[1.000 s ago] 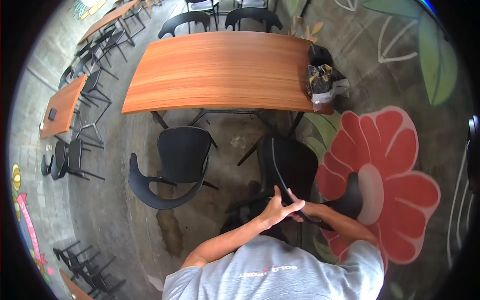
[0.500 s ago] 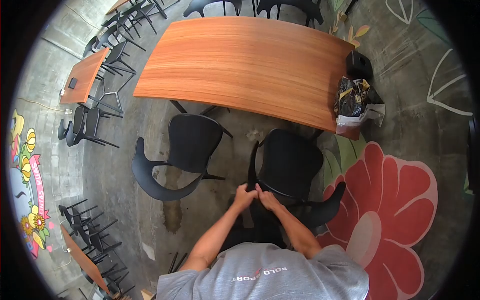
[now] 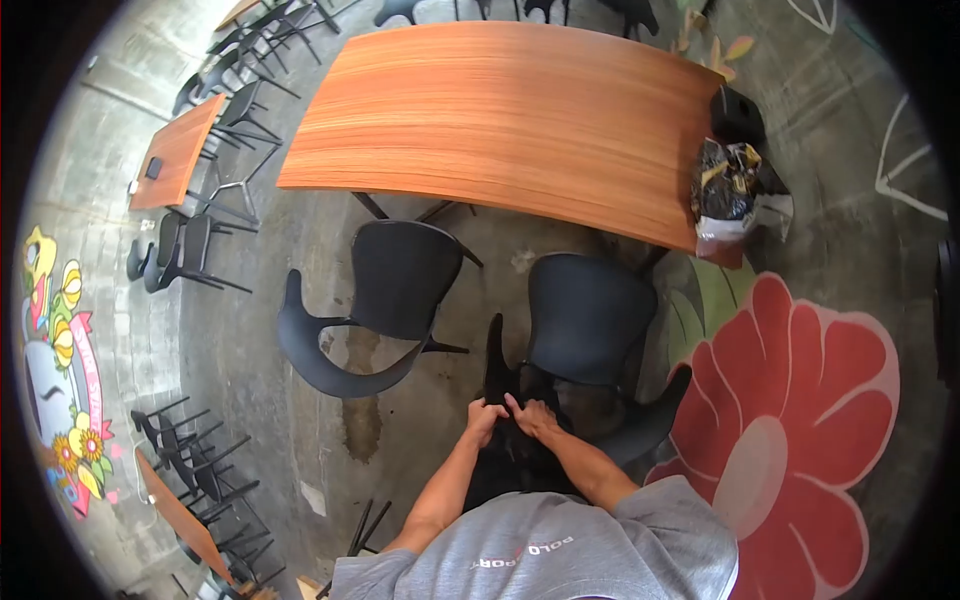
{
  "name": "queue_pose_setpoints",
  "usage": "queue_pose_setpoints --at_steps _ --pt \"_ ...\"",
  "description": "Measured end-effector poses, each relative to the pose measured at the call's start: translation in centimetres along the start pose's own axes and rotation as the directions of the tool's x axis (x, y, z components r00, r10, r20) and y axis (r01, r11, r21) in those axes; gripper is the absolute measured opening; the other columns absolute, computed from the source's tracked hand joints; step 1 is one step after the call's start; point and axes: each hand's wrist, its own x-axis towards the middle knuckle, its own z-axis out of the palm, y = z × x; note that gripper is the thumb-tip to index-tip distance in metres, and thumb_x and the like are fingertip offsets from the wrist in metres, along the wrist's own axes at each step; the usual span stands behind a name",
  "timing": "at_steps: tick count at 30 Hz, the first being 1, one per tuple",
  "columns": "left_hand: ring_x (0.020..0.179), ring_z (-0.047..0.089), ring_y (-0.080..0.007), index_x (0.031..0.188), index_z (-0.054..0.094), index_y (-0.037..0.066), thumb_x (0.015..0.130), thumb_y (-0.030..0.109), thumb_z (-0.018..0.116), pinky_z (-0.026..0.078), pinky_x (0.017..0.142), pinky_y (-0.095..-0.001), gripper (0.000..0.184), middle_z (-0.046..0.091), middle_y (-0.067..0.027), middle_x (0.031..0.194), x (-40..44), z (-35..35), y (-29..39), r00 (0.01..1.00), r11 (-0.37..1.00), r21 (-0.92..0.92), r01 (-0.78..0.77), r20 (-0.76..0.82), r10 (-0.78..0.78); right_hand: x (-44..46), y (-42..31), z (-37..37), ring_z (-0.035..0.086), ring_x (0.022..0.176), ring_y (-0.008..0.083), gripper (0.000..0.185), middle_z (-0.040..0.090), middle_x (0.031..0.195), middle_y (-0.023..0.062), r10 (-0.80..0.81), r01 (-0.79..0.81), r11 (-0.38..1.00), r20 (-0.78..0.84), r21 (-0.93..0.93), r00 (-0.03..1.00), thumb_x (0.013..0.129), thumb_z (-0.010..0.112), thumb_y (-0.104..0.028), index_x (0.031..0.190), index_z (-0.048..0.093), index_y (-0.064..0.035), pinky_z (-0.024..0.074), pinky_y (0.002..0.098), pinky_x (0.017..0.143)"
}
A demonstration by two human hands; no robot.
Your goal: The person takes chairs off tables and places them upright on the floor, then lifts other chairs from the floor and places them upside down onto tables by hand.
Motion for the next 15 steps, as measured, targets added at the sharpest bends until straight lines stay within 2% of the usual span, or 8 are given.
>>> queue_pose_setpoints --at_steps 2,4,6,8,9,11,13,15 --pt "0.061 0.056 -0.0182 0.08 0.064 0.0 0.059 -0.003 0.063 0.043 0.054 -0.0298 0.021 0.06 -0.006 0.07 0.0 0.6 -0.4 0.999 0.997 -0.067 0.024 0.028 -0.022 0.3 0.5 -1.3 0.051 0.115 0.0418 0.097 0.055 0.117 0.0317 -0.038 0.039 0.998 0.006 -0.053 0.999 0.08 0.03 -0.078 0.11 0.06 0.0093 0.0408 0.0447 0.098" --pt "0.074 0.061 -0.0199 0.088 0.063 -0.003 0.062 -0.009 0.061 0.049 0.061 -0.0328 0.027 0.063 -0.0098 0.081 0.7 1.3 0.3 0.996 0.994 0.084 0.073 0.044 -0.077 0.3 1.0 -2.5 0.052 0.114 0.0423 0.096 0.055 0.117 0.0307 -0.02 0.022 0.998 0.033 -0.054 0.999 0.08 0.032 -0.077 0.111 0.06 0.0088 0.0403 0.0447 0.098" --pt "0.073 0.062 -0.0198 0.091 0.064 0.0 0.065 -0.003 0.065 0.05 0.062 -0.0332 0.026 0.064 -0.0079 0.083 -0.8 2.1 2.0 0.994 0.986 0.138 0.092 0.05 -0.1 0.8 1.8 -2.6 0.052 0.114 0.0418 0.092 0.057 0.116 0.029 -0.018 0.02 0.997 0.026 -0.07 1.0 0.082 0.032 -0.075 0.107 0.063 0.0074 0.0397 0.0447 0.098" --pt "0.071 0.063 -0.0209 0.092 0.066 0.001 0.073 0.012 0.071 0.05 0.065 -0.0343 0.023 0.066 -0.009 0.082 -0.9 1.8 1.4 0.985 0.912 0.408 -0.046 0.168 -0.025 0.6 3.1 -2.5 0.053 0.113 0.0412 0.089 0.059 0.114 0.0279 -0.019 0.02 0.999 0.024 -0.035 1.0 0.082 0.033 -0.075 0.105 0.065 0.0046 0.0399 0.0441 0.097" --pt "0.071 0.063 -0.0209 0.092 0.066 0.001 0.073 0.012 0.071 0.05 0.065 -0.0343 0.023 0.066 -0.009 0.082 -1.2 1.6 1.8 0.987 0.923 0.382 -0.048 0.16 -0.015 0.8 3.9 -2.4 0.054 0.112 0.0406 0.086 0.06 0.112 0.0268 -0.026 0.025 1.0 0.024 0.011 0.999 0.082 0.033 -0.074 0.103 0.067 0.0018 0.04 0.0434 0.097" --pt "0.084 0.067 -0.0253 0.098 0.065 -0.003 0.078 0.028 0.068 0.051 0.073 -0.0362 0.037 0.069 -0.016 0.091 -2.1 0.3 3.3 0.955 0.504 0.813 -0.29 0.28 0.097 2.0 5.2 -2.2 0.055 0.11 0.0393 0.084 0.062 0.109 0.0257 -0.08 0.081 0.996 0.016 -0.033 0.997 0.082 0.034 -0.074 0.099 0.068 -0.0005 0.0406 0.0427 0.096" --pt "0.087 0.067 -0.0263 0.103 0.065 -0.001 0.08 0.031 0.066 0.051 0.077 -0.0358 0.04 0.069 -0.0167 0.094 -3.7 -1.2 4.3 0.928 0.585 0.72 -0.374 0.297 0.227 1.4 4.1 -4.0 0.06 0.103 0.0369 0.071 0.066 0.099 0.0218 -0.089 0.089 0.983 0.011 -0.163 0.996 0.082 0.043 -0.069 0.092 0.07 -0.0044 0.0436 0.0418 0.091" --pt "0.093 0.067 -0.0258 0.11 0.065 0.003 0.083 0.033 0.064 0.051 0.082 -0.0332 0.04 0.068 -0.0158 0.099 -5.2 -3.0 6.0 0.884 0.662 0.586 -0.468 0.306 0.354 1.8 3.7 -5.4 0.064 0.093 0.0337 0.06 0.068 0.091 0.018 -0.187 0.141 0.944 -0.13 -0.298 0.974 0.082 0.053 -0.06 0.087 0.068 -0.0027 0.0473 0.0408 0.084"
